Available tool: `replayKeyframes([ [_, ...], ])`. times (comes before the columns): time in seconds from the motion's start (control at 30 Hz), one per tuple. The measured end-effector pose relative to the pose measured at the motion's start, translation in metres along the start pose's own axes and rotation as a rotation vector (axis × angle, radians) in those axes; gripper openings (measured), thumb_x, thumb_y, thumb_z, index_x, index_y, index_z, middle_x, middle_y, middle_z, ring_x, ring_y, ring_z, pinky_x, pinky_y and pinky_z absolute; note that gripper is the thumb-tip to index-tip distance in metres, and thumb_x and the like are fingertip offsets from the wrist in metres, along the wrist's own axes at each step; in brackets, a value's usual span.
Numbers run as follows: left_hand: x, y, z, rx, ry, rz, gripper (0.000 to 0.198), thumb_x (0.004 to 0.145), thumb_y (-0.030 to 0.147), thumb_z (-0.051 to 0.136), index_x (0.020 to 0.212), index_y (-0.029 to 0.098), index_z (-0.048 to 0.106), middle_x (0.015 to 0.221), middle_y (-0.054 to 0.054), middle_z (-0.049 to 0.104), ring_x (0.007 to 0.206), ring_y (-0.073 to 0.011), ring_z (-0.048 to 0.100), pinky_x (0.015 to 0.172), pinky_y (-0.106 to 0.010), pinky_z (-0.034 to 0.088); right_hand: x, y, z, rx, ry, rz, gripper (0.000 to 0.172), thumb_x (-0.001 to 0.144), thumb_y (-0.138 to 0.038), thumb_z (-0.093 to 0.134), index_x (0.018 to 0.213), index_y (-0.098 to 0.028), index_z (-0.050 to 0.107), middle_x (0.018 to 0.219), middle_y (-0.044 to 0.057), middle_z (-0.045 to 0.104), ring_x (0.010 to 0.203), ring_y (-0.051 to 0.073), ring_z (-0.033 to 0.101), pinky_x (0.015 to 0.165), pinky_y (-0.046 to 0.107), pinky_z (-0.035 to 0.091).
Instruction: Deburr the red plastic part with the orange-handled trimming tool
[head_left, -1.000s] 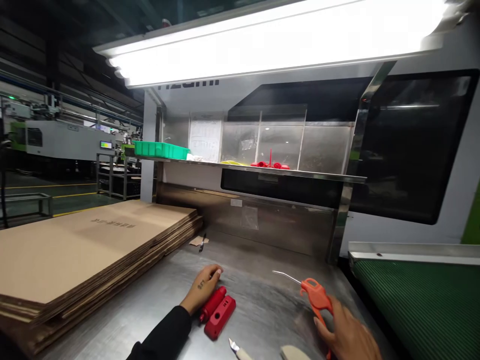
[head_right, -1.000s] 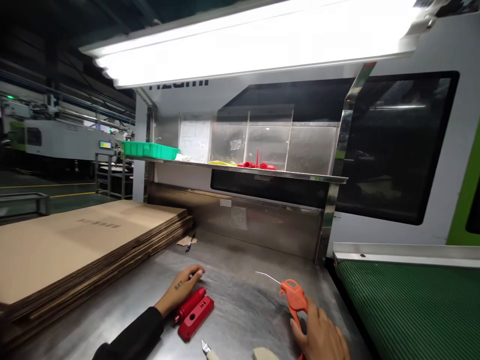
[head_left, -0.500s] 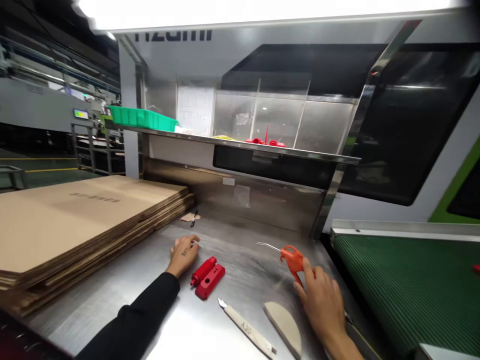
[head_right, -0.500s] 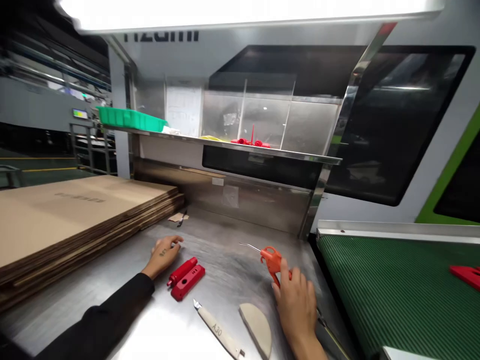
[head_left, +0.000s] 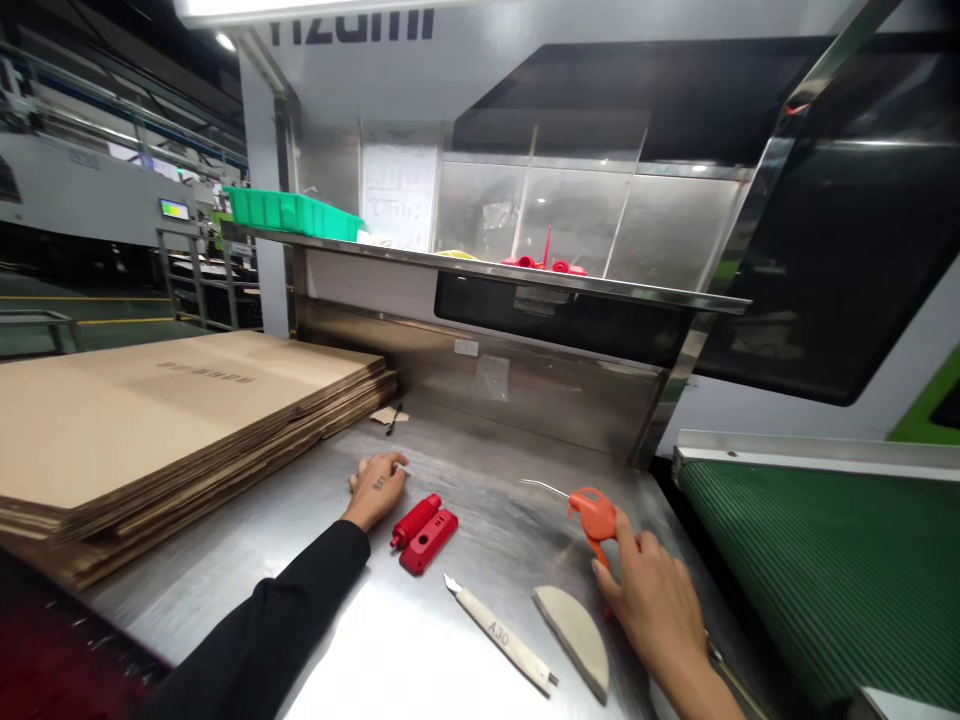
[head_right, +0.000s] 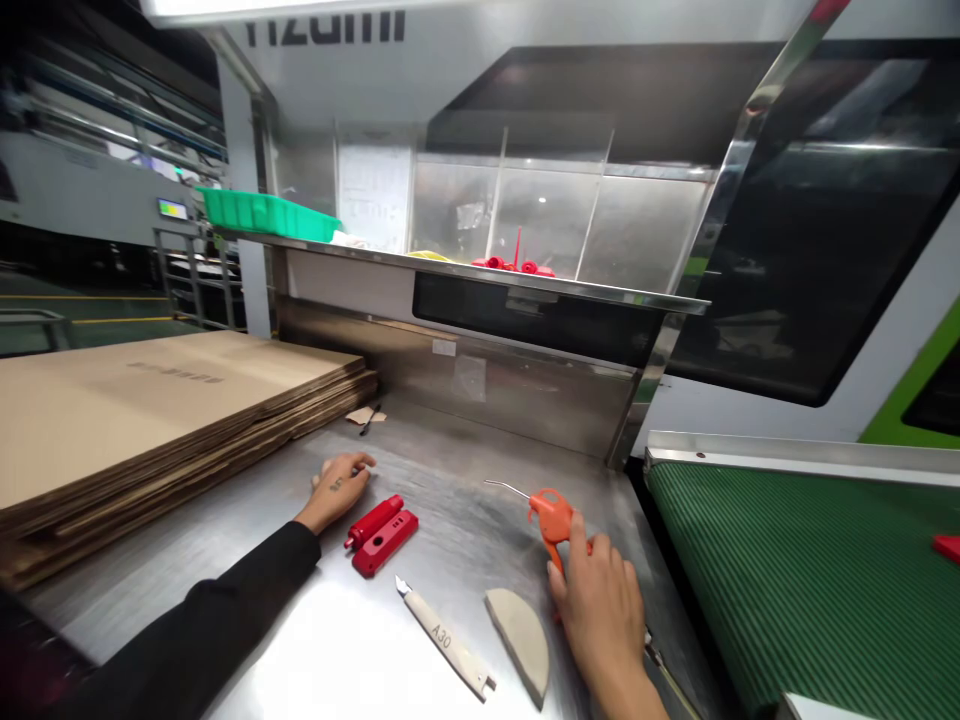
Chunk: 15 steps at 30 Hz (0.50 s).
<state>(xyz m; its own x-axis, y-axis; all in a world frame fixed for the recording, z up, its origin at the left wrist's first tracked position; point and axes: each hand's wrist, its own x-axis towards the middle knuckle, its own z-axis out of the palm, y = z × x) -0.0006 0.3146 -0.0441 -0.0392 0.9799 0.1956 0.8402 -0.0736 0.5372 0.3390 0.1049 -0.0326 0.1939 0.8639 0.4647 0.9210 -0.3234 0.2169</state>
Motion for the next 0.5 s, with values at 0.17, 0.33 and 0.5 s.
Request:
replayKeyframes([
  [0.17,-0.001,0.001,-0.002,0.007,-0.010,-0.009,0.030,0.094,0.038,0.057,0.115,0.018,0.063,0.121,-0.008,0.062,0.120,-0.0269,0.054,0.104,-0.053,0.041,0.002,0.011,0.002,-0.052,-0.013,0.060,0.054,0.098,-0.040,0.055,0.139,-0.011,0.038,0.084,0.005,0.054,0.075,0.026,0.062,0.068,0.036,0.042],
  [0.33,-0.001,0.003,-0.002,0.026,-0.018,-0.015,0.030,0.094,0.038,0.057,0.116,0.018,0.062,0.121,-0.008,0.062,0.119,-0.0267,0.054,0.103,-0.053,0.042,0.008,0.027,0.004,-0.144,-0.015,0.189,0.058,0.100,-0.045,0.048,0.140,-0.004,0.037,0.089,0.010,0.056,0.072,0.026,0.064,0.067,0.035,0.044],
  [0.5,-0.002,0.003,0.001,0.013,-0.013,-0.017,0.031,0.093,0.038,0.058,0.116,0.018,0.062,0.123,-0.008,0.062,0.120,-0.0272,0.054,0.104,-0.054,0.042,0.010,0.043,0.011,-0.213,-0.009,0.280,0.064,0.100,-0.045,0.047,0.140,0.004,0.032,0.091,0.014,0.058,0.062,0.025,0.064,0.057,0.033,0.042],
])
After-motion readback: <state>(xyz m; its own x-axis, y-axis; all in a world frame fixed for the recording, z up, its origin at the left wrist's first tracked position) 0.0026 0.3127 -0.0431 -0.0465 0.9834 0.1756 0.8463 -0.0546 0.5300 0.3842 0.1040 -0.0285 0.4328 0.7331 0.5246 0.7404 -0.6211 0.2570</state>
